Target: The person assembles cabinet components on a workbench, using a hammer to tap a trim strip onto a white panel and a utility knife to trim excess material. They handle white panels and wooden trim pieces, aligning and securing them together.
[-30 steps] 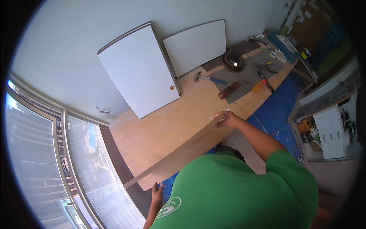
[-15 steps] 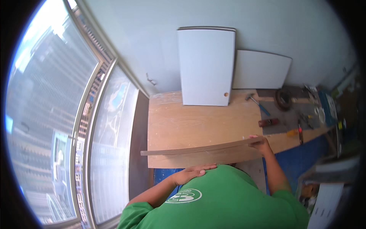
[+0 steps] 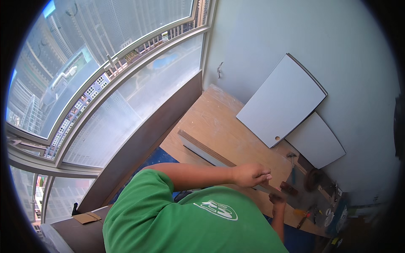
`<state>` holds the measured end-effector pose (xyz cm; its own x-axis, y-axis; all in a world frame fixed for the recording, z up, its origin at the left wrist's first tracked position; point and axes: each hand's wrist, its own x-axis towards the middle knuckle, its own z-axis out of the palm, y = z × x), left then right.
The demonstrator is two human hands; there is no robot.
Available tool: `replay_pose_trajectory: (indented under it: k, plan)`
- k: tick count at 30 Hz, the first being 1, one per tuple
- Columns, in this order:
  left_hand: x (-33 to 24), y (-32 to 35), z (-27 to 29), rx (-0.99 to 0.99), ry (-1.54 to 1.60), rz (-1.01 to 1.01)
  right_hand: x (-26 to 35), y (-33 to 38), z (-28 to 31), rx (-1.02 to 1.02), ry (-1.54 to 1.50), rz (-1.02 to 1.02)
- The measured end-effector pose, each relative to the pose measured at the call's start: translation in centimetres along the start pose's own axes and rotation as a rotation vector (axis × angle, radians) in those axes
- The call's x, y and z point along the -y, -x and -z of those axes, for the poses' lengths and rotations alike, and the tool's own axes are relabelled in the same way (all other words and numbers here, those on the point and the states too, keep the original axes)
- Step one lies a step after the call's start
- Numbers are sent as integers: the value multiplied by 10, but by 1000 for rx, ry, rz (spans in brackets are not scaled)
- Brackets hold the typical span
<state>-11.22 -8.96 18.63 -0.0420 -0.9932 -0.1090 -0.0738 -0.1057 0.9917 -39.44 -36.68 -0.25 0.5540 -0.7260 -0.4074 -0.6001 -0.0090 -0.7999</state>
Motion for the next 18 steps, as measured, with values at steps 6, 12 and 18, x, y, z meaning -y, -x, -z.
replay_pose_trajectory:
  k: [6,12,18]
  plan:
    - [58,-44,-17,-318,-814,-224,26,17,2,58,-90,-24]
    - [78,-55,-28,-81,-942,-72,9,40,4,-102,69,11]
    - [76,-59,-23,-24,-926,-39,-18,76,14,97,390,-233]
